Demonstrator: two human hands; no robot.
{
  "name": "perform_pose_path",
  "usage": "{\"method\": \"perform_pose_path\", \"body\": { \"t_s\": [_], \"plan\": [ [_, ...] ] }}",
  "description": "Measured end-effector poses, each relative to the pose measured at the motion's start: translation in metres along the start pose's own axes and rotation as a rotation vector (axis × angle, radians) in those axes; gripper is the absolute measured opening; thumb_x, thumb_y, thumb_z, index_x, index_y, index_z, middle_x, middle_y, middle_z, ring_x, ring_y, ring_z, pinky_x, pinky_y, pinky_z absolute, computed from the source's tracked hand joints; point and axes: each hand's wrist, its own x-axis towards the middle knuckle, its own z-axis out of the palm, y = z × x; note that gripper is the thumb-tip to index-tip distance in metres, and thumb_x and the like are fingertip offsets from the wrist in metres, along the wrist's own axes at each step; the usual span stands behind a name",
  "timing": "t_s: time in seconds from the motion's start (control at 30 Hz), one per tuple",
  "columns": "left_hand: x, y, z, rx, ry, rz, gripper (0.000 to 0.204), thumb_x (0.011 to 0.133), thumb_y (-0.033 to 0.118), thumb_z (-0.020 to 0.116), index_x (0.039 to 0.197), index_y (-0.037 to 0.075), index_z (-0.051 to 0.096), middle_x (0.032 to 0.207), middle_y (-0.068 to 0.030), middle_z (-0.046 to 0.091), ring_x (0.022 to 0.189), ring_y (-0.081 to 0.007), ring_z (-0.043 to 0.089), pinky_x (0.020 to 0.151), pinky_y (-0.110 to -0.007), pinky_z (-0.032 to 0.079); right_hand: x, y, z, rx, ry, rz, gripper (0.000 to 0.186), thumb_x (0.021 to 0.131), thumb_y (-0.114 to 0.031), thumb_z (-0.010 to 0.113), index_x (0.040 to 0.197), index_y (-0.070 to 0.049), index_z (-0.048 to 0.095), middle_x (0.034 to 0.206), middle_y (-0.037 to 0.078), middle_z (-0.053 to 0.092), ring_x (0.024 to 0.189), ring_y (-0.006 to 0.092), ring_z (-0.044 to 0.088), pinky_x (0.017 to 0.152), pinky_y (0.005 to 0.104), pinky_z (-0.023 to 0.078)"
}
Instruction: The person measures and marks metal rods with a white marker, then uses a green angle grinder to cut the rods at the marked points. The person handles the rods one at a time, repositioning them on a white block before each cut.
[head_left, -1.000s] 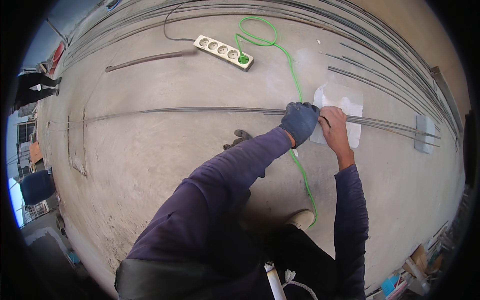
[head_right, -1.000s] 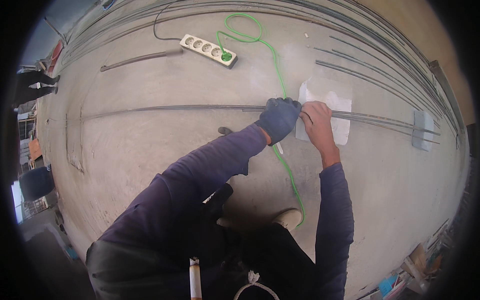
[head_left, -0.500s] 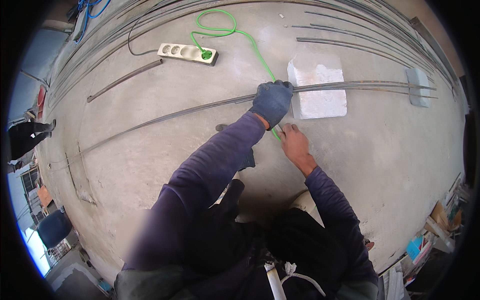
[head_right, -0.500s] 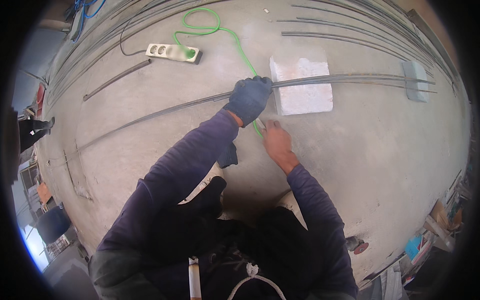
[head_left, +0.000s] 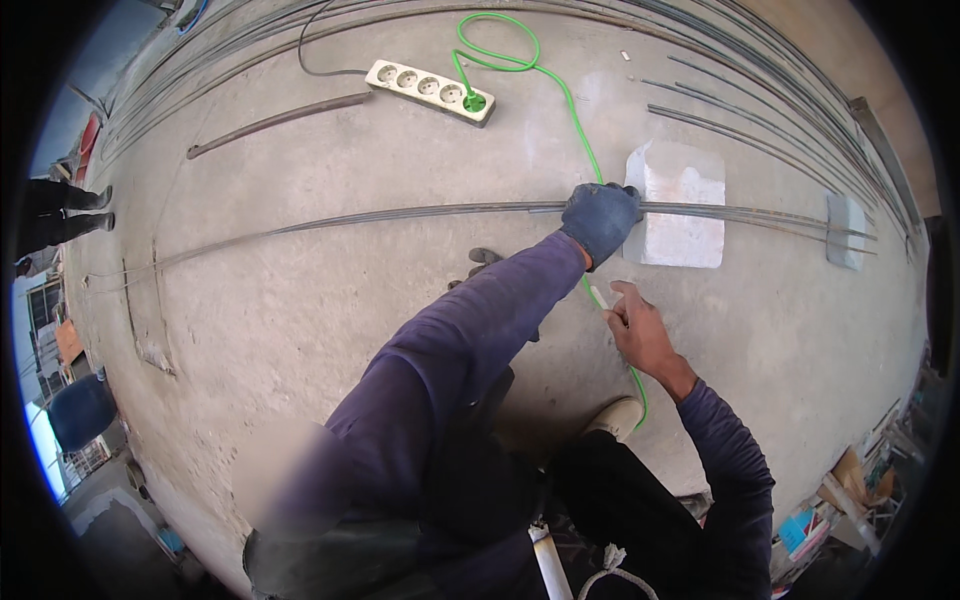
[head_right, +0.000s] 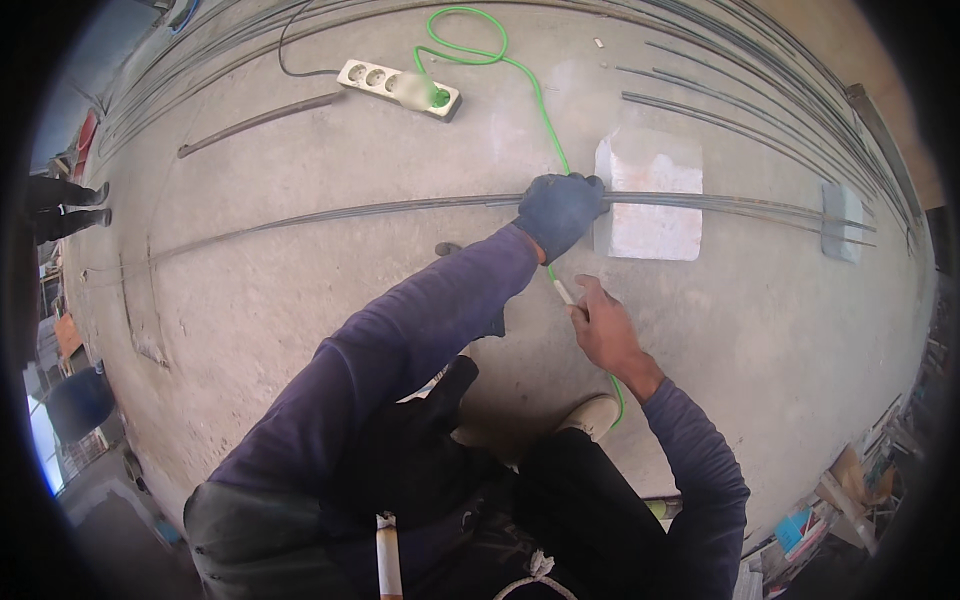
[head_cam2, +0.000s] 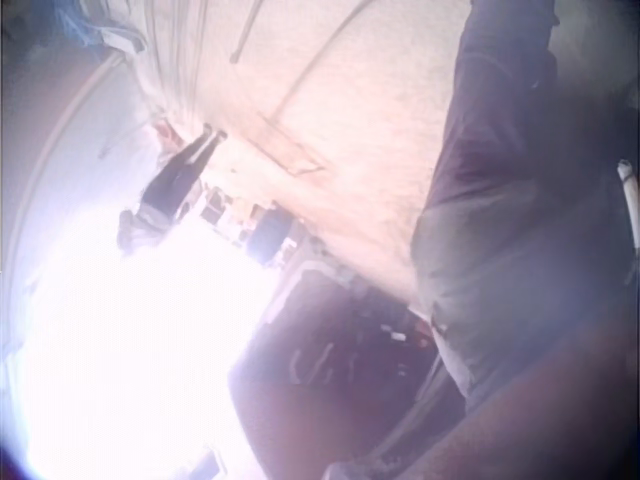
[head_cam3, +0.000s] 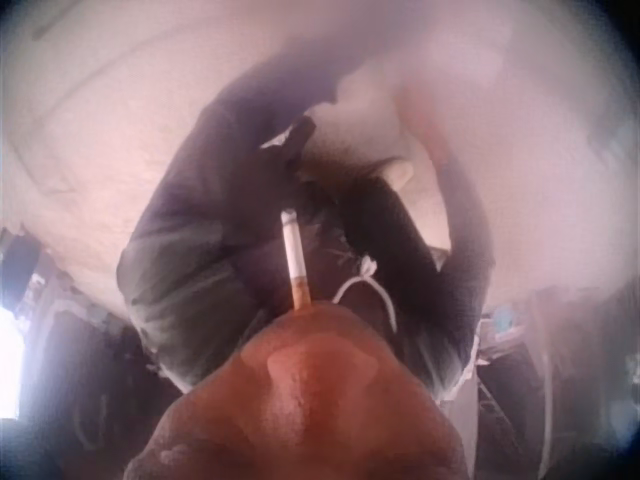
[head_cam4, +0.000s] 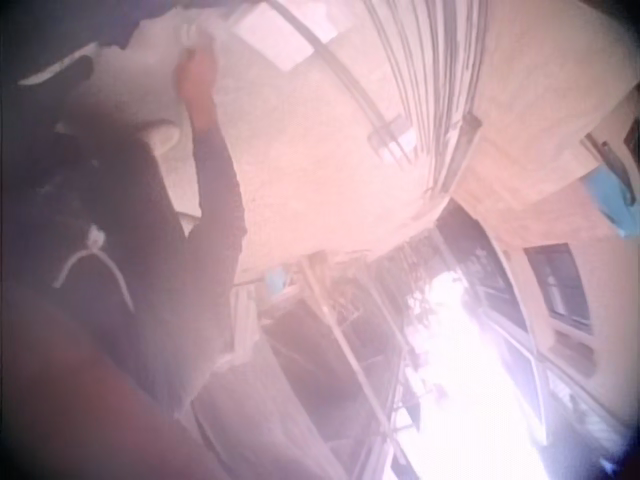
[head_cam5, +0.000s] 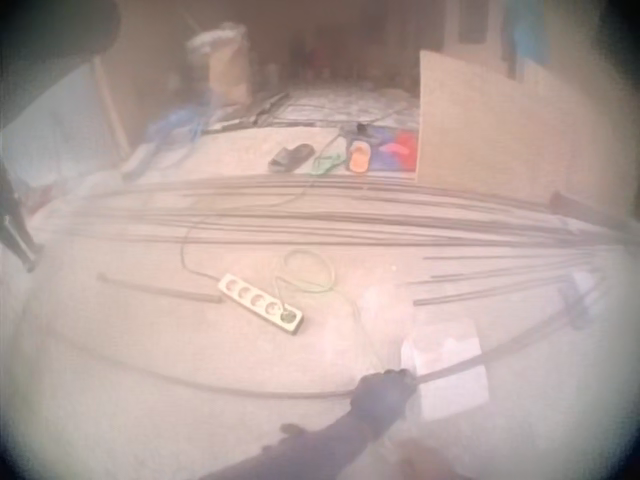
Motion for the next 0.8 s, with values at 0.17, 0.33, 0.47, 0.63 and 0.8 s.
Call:
{"method": "perform_pose_path", "body": {
  "t_s": [0.17, 0.33, 0.47, 0.63, 0.8],
  "plan": [
    [0.000, -0.002, 0.002, -0.121, 0.040, 0.021, 0.021, 0.096, 0.024, 0.057, 0.099, 0.005, 0.064, 0.088, -0.0149, 0.071, 0.082, -0.0346, 0.072, 0.073, -0.047, 0.056, 0.023, -0.036, 0.050, 0.165, 0.128, -0.074, 0.026, 0.093, -0.010, 0.064, 0.114, 0.004, 0.057, 0.091, 0.023, 0.066, 0.083, 0.0403, 0.066, 0.075, 0.0461, 0.052],
    [0.003, -0.002, -0.005, -0.120, -0.062, -0.013, 0.017, 0.094, 0.017, 0.055, 0.098, 0.005, 0.066, 0.088, -0.0162, 0.072, 0.083, -0.0369, 0.073, 0.075, -0.049, 0.057, 0.060, -0.027, 0.141, 0.211, 0.300, -0.219, 0.028, 0.090, -0.011, 0.068, 0.113, 0.004, 0.060, 0.101, 0.022, 0.069, 0.091, 0.0373, 0.069, 0.080, 0.0401, 0.054],
    [0.004, -0.004, 0.000, -0.130, -0.017, -0.006, 0.016, 0.092, 0.013, 0.055, 0.098, 0.004, 0.066, 0.086, -0.0168, 0.072, 0.081, -0.0369, 0.073, 0.073, -0.049, 0.057, 0.078, -0.027, 0.185, 0.569, 0.429, -0.335, 0.029, 0.094, -0.014, 0.067, 0.117, 0.002, 0.060, 0.109, 0.017, 0.069, 0.097, 0.0293, 0.068, 0.082, 0.0374, 0.054],
    [0.004, -0.007, 0.003, -0.145, 0.010, -0.019, 0.015, 0.090, 0.013, 0.057, 0.095, 0.004, 0.068, 0.084, -0.0166, 0.073, 0.079, -0.0367, 0.073, 0.071, -0.049, 0.058, 0.085, -0.058, 0.179, 0.668, 0.478, -0.317, 0.027, 0.100, -0.018, 0.058, 0.119, 0.001, 0.056, 0.103, 0.015, 0.063, 0.092, 0.0262, 0.062, 0.081, 0.0363, 0.052],
    [0.006, -0.006, 0.004, -0.146, -0.011, -0.031, 0.015, 0.089, 0.014, 0.058, 0.092, 0.004, 0.069, 0.082, -0.0166, 0.073, 0.078, -0.0363, 0.073, 0.070, -0.049, 0.057, 0.089, -0.077, 0.159, 0.689, 0.469, -0.299, 0.027, 0.106, -0.022, 0.050, 0.121, 0.001, 0.053, 0.097, 0.012, 0.057, 0.087, 0.0230, 0.056, 0.080, 0.0353, 0.050]
  ]
}}
